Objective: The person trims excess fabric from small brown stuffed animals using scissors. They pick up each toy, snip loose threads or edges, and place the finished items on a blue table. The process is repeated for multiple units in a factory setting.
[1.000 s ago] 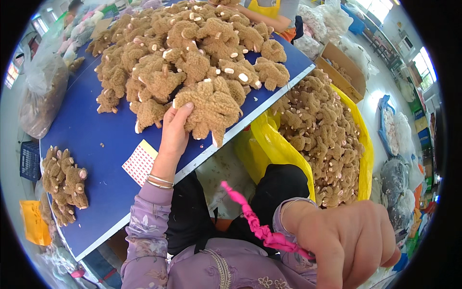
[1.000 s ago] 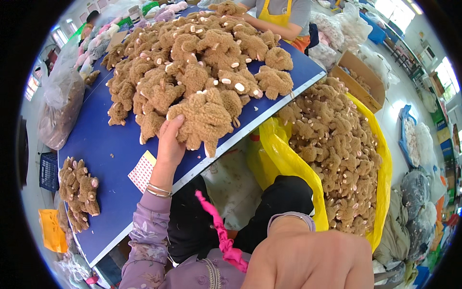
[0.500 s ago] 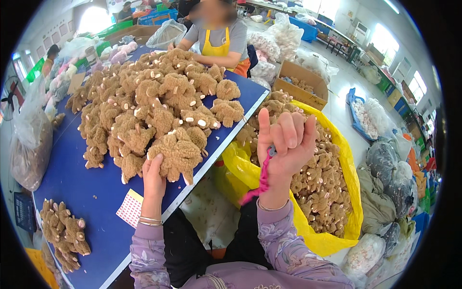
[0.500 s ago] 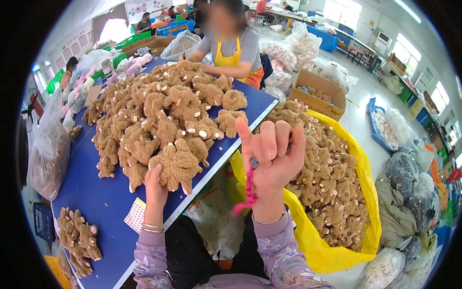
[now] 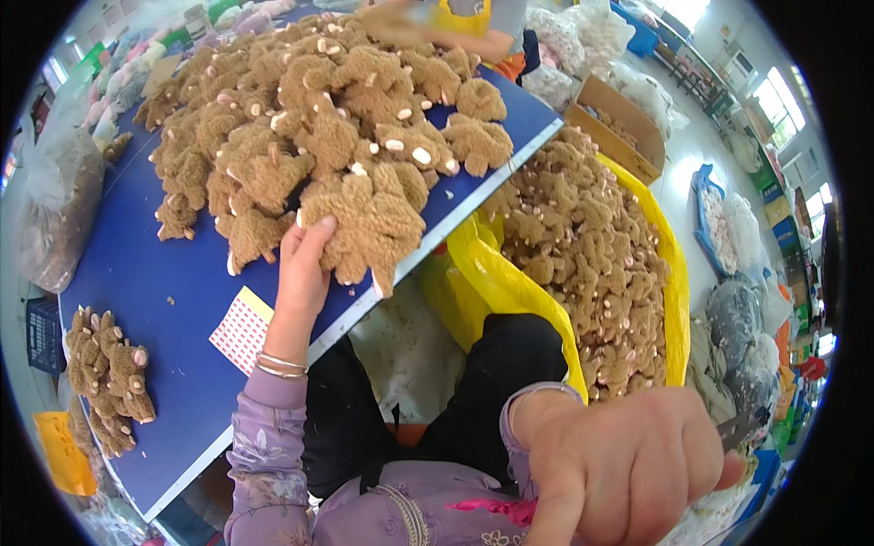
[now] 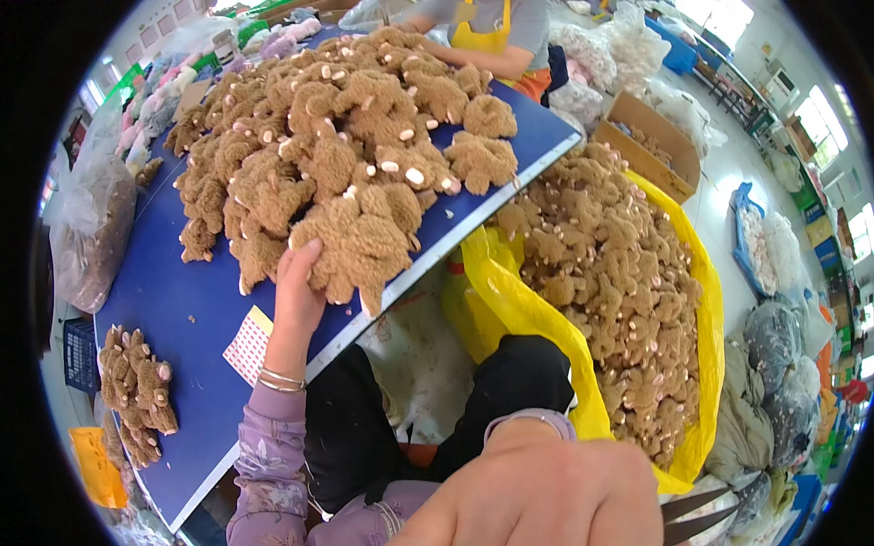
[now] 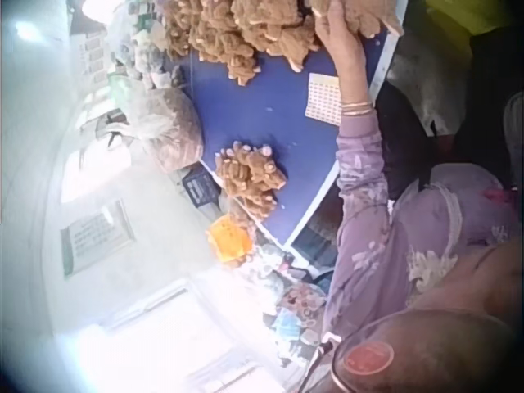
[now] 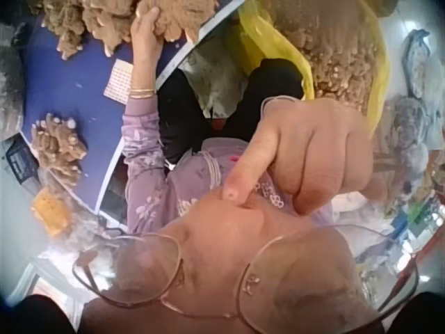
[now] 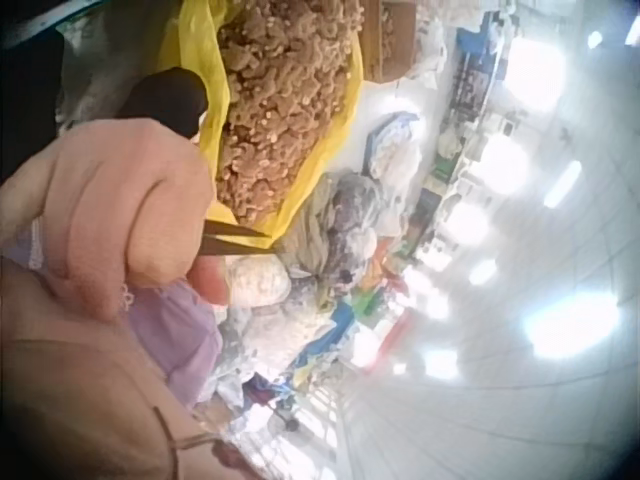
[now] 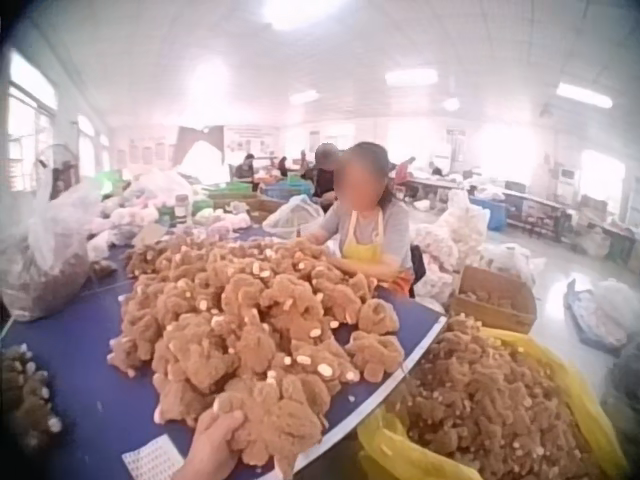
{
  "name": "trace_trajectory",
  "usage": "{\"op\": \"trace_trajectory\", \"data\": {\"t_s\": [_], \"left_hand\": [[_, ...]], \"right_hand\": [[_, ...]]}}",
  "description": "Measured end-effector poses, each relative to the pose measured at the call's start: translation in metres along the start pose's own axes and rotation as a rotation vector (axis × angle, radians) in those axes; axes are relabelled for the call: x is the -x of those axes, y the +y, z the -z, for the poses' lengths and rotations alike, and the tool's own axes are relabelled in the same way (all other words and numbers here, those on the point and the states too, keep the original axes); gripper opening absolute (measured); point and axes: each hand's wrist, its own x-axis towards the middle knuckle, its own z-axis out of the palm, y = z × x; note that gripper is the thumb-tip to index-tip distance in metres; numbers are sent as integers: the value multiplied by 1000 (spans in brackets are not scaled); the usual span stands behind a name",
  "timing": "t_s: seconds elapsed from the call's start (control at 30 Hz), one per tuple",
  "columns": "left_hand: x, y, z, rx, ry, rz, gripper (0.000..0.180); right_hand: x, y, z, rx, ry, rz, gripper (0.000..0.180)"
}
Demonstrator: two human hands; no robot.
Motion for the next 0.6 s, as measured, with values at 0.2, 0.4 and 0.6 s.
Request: {"op": "trace_trajectory", "data": {"t_s": [0.2,0.4,0.6], "left_hand": [[-6,-1,6,-25,-16,-16,33],[-3,0,5,-30,13,-16,33],[-1,1,4,-47,-14,-20,37]], "right_hand": [[-4,10,12,88,-117,108,50],[8,-5,9,31,-63,-75,47],[7,19,8,200,57,217,42]]}}
